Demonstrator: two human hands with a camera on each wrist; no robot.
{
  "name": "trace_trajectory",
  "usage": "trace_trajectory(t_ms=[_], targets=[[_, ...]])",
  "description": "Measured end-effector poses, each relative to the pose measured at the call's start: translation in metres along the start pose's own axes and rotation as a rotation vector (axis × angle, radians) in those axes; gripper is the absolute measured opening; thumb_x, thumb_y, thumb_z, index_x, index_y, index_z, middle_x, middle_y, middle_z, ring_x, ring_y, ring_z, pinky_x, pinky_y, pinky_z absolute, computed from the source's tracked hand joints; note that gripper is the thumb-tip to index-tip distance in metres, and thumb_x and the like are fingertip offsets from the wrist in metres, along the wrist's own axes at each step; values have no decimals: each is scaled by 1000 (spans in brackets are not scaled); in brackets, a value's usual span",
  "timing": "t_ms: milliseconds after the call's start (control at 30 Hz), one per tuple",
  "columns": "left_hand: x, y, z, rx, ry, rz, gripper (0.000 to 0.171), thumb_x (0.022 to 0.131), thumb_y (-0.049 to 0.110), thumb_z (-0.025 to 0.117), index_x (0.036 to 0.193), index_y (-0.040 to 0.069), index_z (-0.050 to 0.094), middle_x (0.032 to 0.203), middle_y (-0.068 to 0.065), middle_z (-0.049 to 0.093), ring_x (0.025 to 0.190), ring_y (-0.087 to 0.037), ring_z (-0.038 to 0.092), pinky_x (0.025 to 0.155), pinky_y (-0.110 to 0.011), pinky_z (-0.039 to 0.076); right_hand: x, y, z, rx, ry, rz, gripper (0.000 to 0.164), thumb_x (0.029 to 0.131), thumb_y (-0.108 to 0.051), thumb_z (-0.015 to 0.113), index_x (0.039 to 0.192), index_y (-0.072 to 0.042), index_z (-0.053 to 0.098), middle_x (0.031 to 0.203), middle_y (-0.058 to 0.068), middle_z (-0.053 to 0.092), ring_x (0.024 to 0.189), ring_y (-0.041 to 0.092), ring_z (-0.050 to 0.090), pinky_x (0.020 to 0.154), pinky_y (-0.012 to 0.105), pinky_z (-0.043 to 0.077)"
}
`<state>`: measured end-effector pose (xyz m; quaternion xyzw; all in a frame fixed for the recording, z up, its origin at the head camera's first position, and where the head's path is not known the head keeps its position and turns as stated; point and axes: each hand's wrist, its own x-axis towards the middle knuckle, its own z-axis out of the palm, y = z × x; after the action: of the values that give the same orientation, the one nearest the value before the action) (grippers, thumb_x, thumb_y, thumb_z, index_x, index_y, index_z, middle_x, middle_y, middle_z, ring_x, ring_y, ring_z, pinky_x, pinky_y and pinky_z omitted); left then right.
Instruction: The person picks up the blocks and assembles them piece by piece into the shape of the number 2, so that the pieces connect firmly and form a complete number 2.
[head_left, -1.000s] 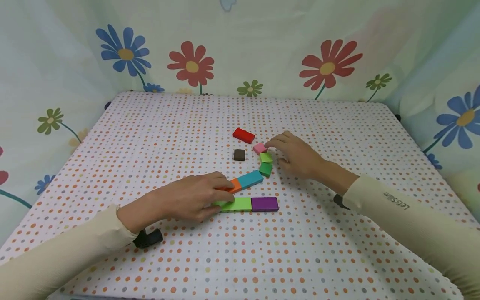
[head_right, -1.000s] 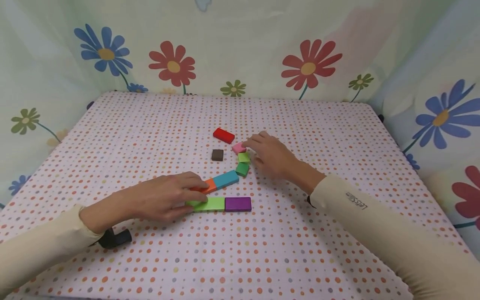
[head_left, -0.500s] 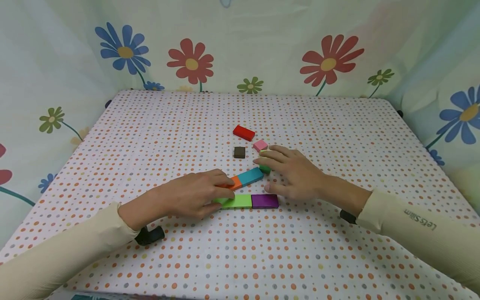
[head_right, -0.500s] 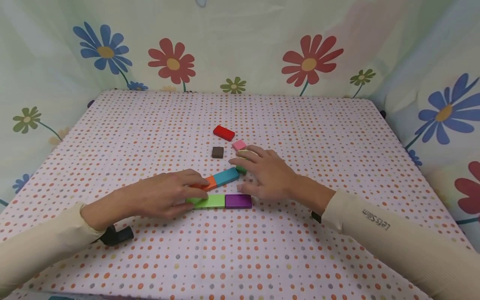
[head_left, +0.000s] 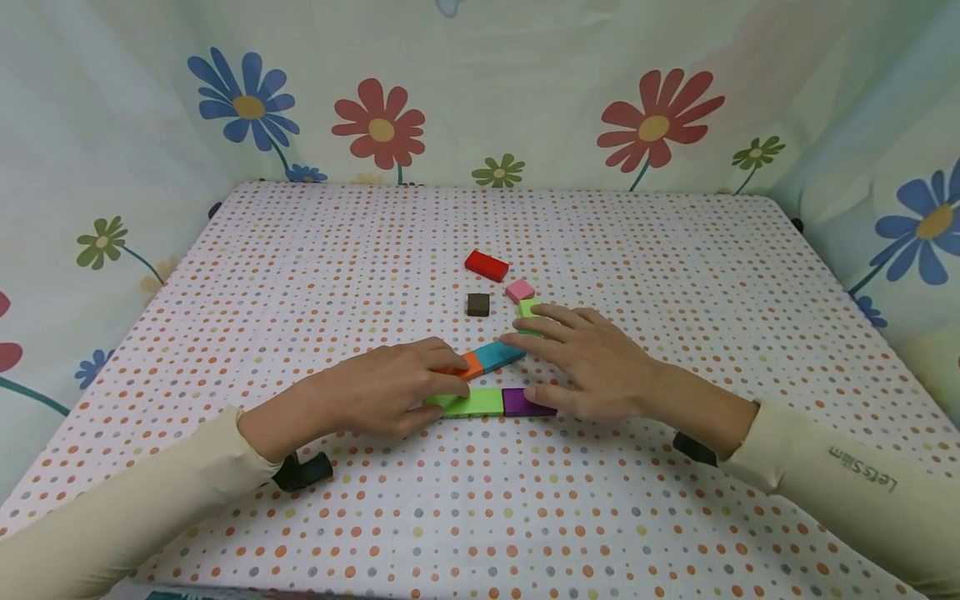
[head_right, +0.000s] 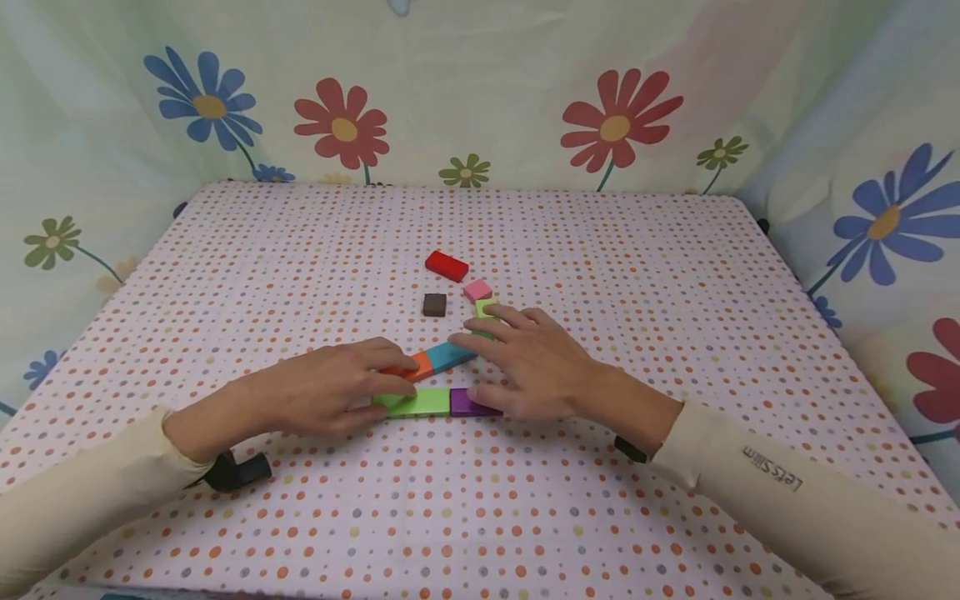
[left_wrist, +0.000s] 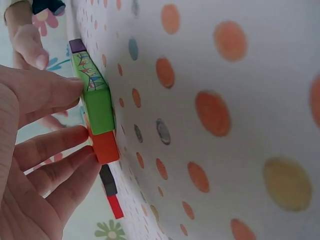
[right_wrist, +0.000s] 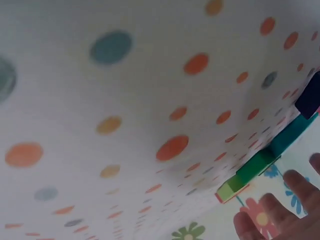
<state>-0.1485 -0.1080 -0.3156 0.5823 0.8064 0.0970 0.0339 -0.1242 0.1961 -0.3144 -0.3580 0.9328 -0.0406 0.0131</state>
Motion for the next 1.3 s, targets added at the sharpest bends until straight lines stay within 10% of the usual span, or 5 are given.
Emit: trace_trajectory(t_ms=[667,1300], targets=[[14,-4,-12,-42,30,7,35,95,21,65,129,15,66,130,0,63,121,-18,55,102,-37,48,3,-7,1,47,-33,-10,59,92,-43,67,144,-18,58,150,8,52,142,34,41,112,57,37],[39,-29,-45,-77,41,-135,40,96,20,67,135,12,63,137,-3,61,131,-23,50,110,-42,43,3,-4,3,83,-40,-1,56,91,-41,70,142,-19,60,147,6,53,139,33,42,108,58,40]])
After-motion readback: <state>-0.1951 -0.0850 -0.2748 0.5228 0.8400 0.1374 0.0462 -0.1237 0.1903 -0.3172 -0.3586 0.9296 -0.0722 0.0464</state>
